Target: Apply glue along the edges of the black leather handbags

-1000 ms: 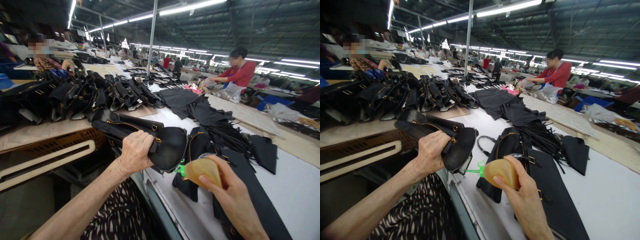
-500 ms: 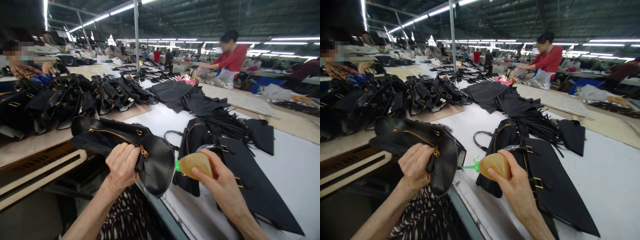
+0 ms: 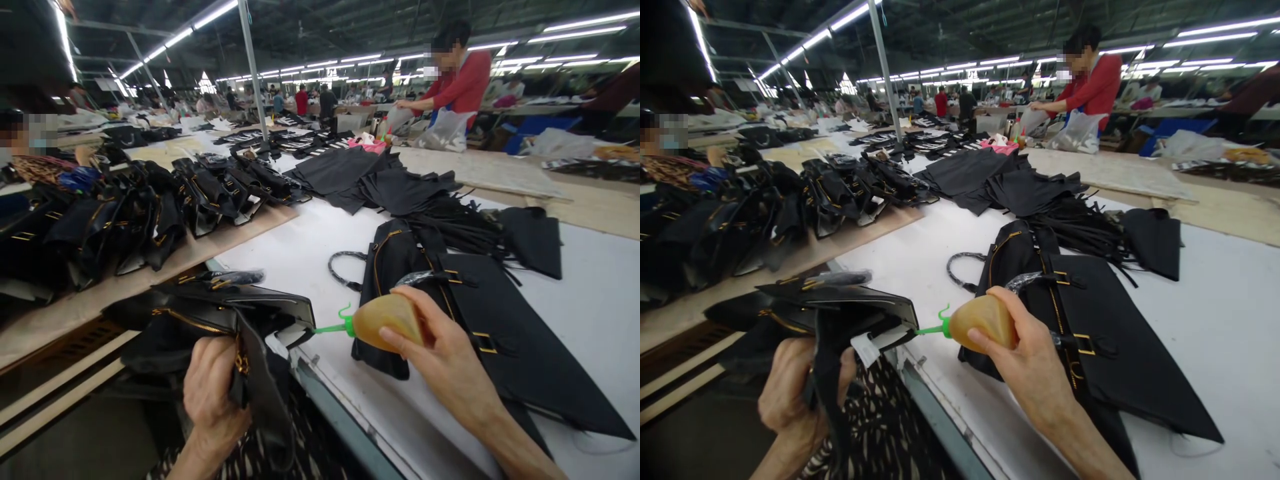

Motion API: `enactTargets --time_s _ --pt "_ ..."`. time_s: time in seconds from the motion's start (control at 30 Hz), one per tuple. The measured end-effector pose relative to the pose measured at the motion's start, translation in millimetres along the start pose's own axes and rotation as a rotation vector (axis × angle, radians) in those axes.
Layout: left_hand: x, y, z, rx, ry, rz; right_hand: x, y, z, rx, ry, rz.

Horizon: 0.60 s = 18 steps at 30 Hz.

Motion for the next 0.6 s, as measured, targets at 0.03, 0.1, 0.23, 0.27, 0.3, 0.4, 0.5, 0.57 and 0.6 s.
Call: enactTargets --time_s 0.03,0.1,0.23,0.27,0.3,0.4,0.5,0.57,0.6 --pt "-0.8 1.4 0.4 -0.003 0.004 -0.003 0.0 -0.3 -0.3 0.007 0.002 -0.004" --pt "-2.4 3.4 1.3 -0.01 0.002 -0.009 0.4 -0.2 -1.6 0.018 0.001 -0.006" --pt "-5.7 4.8 4.0 0.005 0.0 -0.032 3.1 2.0 -4.7 0.029 0.011 -0.01" --pt "-6.2 4.7 4.7 0.019 -0.002 -0.035 4.0 2.7 -5.4 0.03 0.019 -0.015" --pt "-6.7 4.6 5.5 0.031 -0.005 -0.041 4.7 3.4 -6.0 0.033 0.027 -0.021" --pt "-7.5 5.6 8.7 0.04 -0.033 -0.079 5.1 5.6 -6.9 0.044 0.027 -0.042" --pt "-6.3 9.8 11.5 0.032 -0.088 -0.101 3.2 8.3 -6.8 0.043 0.0 -0.052" --pt "-4.1 12.9 11.0 0.069 -0.123 -0.076 2.1 10.2 -7.3 0.04 -0.026 -0.063" --pt "-3.1 13.7 10.0 0.091 -0.126 -0.06 1.8 11.1 -7.9 0.041 -0.037 -0.072"
Point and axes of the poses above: each hand's wrist, its own y-axis away from the middle knuckle, its own z-axis out of the back of the hand, x = y × z, the point moved 2 cm from there along -y, towards the middle knuckle, and after that the axes turned 8 degrees about -y, right-handed, at the moved point
